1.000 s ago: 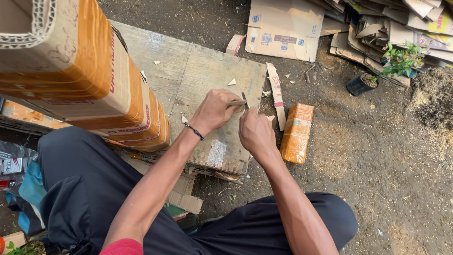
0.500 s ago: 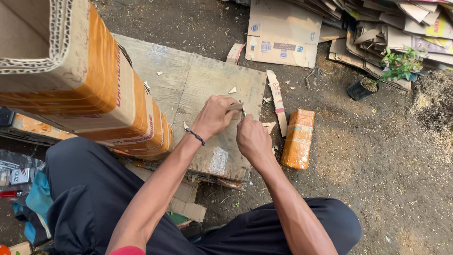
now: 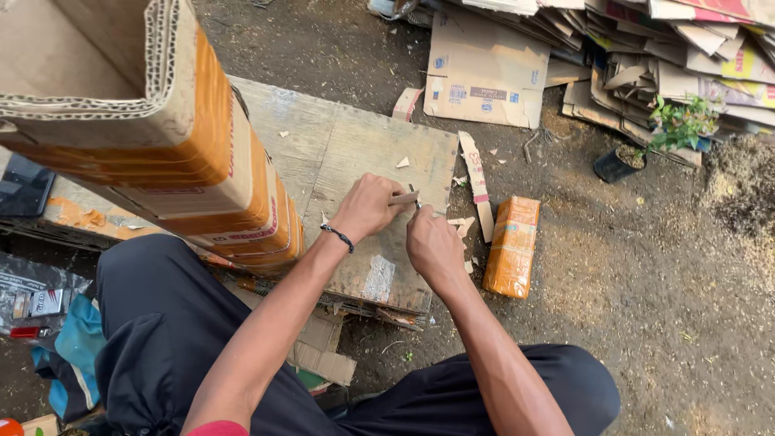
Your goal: The person assembles a hexagonal cardboard container by taping a cardboard tube and cutting a hexagonal lid from a flat piece of cardboard. They use a utility knife to trim the lid to fit the container and place it on top.
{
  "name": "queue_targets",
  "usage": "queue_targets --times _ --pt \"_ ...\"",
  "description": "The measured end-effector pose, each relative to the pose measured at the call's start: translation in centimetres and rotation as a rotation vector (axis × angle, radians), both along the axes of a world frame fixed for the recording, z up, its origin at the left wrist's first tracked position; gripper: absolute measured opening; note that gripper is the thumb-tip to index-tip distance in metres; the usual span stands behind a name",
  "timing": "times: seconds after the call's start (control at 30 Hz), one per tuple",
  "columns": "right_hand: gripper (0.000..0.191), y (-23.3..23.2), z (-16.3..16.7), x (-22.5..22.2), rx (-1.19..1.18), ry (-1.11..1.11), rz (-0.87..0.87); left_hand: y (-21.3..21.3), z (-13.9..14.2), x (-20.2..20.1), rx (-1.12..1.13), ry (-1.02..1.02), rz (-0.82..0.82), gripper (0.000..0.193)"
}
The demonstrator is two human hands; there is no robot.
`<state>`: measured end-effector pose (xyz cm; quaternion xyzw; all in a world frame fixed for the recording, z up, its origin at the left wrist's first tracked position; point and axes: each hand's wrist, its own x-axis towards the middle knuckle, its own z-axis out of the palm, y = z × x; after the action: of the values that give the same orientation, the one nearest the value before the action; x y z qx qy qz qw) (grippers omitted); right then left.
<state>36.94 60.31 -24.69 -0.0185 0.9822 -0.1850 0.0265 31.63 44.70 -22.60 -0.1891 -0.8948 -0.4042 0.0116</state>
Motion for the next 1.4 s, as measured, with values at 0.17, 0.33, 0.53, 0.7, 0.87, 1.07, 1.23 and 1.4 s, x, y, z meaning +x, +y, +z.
queue_targets --times 0.17,0.33,0.53,0.7,0.87,1.07,1.23,1.4 --pt "0.030 0.3 0.9 0.3 0.020 -0.037 0.005 0.5 0.6 -0.2 -0.039 -0.022 -0.003 0.016" --pt "0.027 0.4 1.4 1.0 0.023 -0.024 0.018 0.3 1.1 -0.4 -0.074 0.001 0.009 0.013" --pt "0.027 -0.1 0.6 -0.2 0.027 -0.090 -0.020 0.2 0.7 -1.0 -0.033 0.069 -0.038 0.016" --pt "0.025 -0.4 -0.9 -1.5 0.020 -0.058 -0.044 0.8 -0.2 -1.2 -0.066 0.093 -0.091 0.015" --pt "0.029 -0.6 -3.0 -2.1 0.009 -0.147 -0.050 1.4 1.2 -0.4 -0.168 0.236 -0.065 0.004" --pt "0.014 -1.6 -2.1 -1.0 0.468 -0.125 0.341 1.3 10.0 3.5 0.246 0.182 -0.127 0.021" --pt "0.057 -1.6 1.4 0.9 -0.332 0.360 0.170 1.8 14.4 7.4 0.888 -0.291 -0.172 0.038" --pt "0.055 -1.0 0.4 1.4 -0.220 0.441 0.318 0.6 10.8 11.1 1.487 -0.738 -0.028 0.048"
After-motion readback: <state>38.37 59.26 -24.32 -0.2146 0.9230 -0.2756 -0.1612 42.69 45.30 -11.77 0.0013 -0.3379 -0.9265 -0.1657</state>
